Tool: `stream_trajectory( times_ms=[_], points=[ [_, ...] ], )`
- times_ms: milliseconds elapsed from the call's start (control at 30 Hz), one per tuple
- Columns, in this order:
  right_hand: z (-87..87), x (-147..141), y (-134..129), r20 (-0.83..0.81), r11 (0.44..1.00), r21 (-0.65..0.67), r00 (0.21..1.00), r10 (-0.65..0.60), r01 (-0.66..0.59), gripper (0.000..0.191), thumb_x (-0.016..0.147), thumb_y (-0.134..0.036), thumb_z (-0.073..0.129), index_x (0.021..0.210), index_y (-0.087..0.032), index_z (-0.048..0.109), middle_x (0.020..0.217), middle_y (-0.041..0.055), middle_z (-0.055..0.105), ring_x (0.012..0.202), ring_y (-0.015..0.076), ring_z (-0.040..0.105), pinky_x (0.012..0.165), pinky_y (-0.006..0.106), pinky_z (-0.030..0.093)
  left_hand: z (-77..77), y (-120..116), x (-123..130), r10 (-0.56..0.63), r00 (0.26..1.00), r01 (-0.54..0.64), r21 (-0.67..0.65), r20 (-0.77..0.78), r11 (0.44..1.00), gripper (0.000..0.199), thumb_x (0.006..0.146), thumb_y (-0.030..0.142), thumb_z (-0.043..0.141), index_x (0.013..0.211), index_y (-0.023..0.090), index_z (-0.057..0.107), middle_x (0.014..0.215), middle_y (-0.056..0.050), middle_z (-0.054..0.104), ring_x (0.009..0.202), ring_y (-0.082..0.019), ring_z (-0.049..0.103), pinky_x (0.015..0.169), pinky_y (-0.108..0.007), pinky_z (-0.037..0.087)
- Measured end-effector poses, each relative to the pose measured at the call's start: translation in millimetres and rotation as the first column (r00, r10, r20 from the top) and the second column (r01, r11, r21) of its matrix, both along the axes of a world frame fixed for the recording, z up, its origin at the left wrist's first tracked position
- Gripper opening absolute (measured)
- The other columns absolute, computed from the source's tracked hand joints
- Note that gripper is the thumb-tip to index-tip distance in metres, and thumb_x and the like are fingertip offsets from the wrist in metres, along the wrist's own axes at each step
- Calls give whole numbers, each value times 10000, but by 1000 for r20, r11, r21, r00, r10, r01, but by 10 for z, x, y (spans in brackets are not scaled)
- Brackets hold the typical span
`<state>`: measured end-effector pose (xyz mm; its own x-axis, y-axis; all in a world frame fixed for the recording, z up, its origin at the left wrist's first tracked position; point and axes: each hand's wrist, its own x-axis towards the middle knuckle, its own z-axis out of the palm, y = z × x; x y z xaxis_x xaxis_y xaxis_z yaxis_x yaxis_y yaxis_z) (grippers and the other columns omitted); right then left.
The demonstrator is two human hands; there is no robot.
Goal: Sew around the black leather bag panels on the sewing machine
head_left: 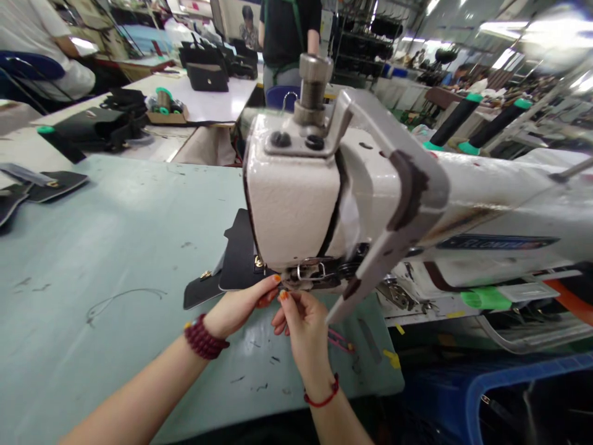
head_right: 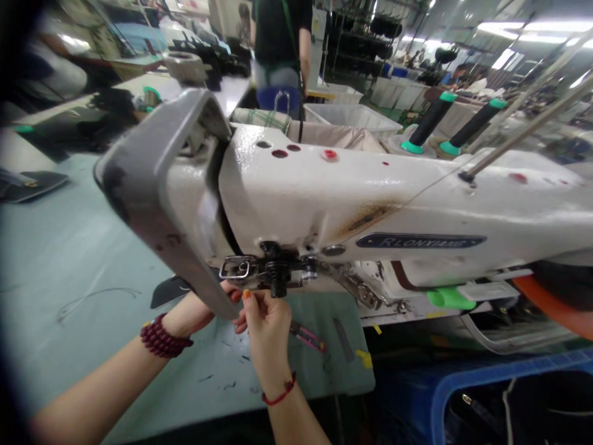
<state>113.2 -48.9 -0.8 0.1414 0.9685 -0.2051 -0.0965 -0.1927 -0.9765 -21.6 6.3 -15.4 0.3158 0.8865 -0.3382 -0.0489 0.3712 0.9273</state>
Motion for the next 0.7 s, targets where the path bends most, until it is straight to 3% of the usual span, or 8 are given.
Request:
stream_trajectory(
  times_ms=[267,500,700],
  points=[
    [16,-27,-149,-66,998,-27,997,50,-52,336,900,-462,613,785,-146,628,490,2,619,377,87,537,407,150,384,145,32,69,156,988,-154,-156,6,976,443,620,495,784,432,174,544,491,7,467,526,-106,364,501,-239,304],
    [-3,-25,-167,-107,995,-69,992,62,-70,353,867,-481,636,756,-146,620,476,-7,599,372,80,526,400,145,376,212,14,118,199,979,-192,-128,41,973,387,613,471,787,472,165,596,527,-1,493,531,-104,375,491,-230,305],
    [-24,-10,-193,-113,995,-57,991,73,-79,350,877,-477,627,767,-144,625,487,-10,602,383,77,529,411,147,395,266,-24,186,307,952,-301,-165,11,939,382,556,433,821,483,161,564,530,18,493,544,-91,383,520,-222,340]
  ],
)
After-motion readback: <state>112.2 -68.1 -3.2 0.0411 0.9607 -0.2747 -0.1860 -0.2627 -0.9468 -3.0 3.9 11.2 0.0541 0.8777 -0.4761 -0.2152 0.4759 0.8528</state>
